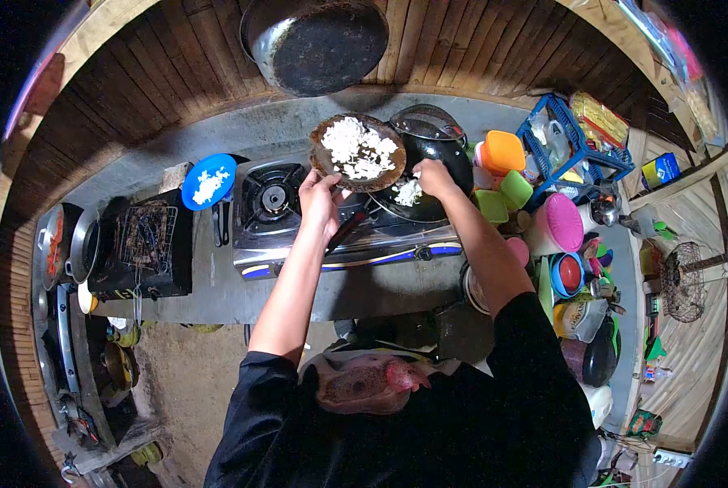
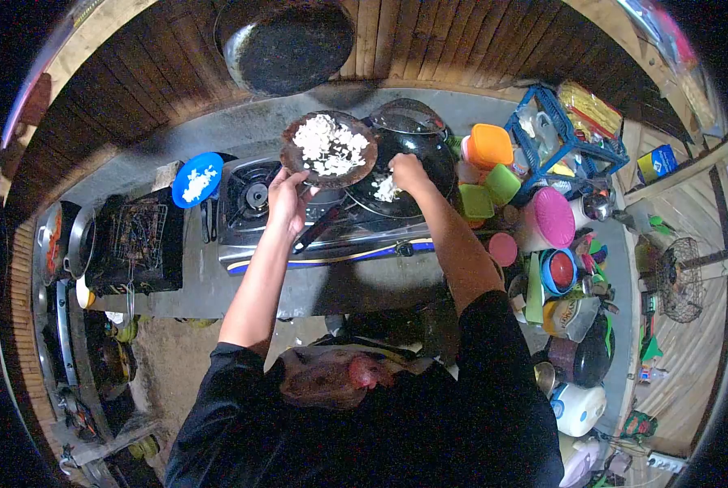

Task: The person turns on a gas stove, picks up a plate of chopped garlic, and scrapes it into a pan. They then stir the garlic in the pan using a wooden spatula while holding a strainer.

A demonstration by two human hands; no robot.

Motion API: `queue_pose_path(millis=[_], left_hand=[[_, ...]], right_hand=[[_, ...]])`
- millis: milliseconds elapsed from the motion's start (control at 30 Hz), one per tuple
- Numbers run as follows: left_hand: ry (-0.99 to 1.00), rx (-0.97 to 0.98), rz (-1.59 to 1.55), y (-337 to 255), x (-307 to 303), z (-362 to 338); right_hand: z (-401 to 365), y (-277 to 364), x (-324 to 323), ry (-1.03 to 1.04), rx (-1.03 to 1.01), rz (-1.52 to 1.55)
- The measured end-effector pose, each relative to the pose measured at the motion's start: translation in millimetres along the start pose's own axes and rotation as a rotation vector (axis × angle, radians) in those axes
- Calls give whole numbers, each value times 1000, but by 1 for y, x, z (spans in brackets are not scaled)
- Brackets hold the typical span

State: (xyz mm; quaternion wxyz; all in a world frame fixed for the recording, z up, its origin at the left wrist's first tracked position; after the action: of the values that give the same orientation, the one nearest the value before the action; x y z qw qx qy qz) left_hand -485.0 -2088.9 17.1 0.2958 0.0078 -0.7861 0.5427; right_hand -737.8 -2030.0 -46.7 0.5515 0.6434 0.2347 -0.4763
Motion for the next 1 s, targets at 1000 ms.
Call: queue_pose_path(millis=[1000], left_hand=[[65, -25, -31, 8, 17, -3]], right_hand=[[-17, 109, -107, -282, -252, 354]])
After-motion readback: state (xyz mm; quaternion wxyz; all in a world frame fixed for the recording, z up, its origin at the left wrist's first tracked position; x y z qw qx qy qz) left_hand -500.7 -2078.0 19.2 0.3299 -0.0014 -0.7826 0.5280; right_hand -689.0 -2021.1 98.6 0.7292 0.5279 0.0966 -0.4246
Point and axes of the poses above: each hand's wrist, its own z-axis towards the middle knuckle, its own x-axis out of the palm, y = z × x, the point moved 7 cm from there along z, towards the middle knuckle, and after that the axes turned 6 degrees about z, right-handed, at the moved point
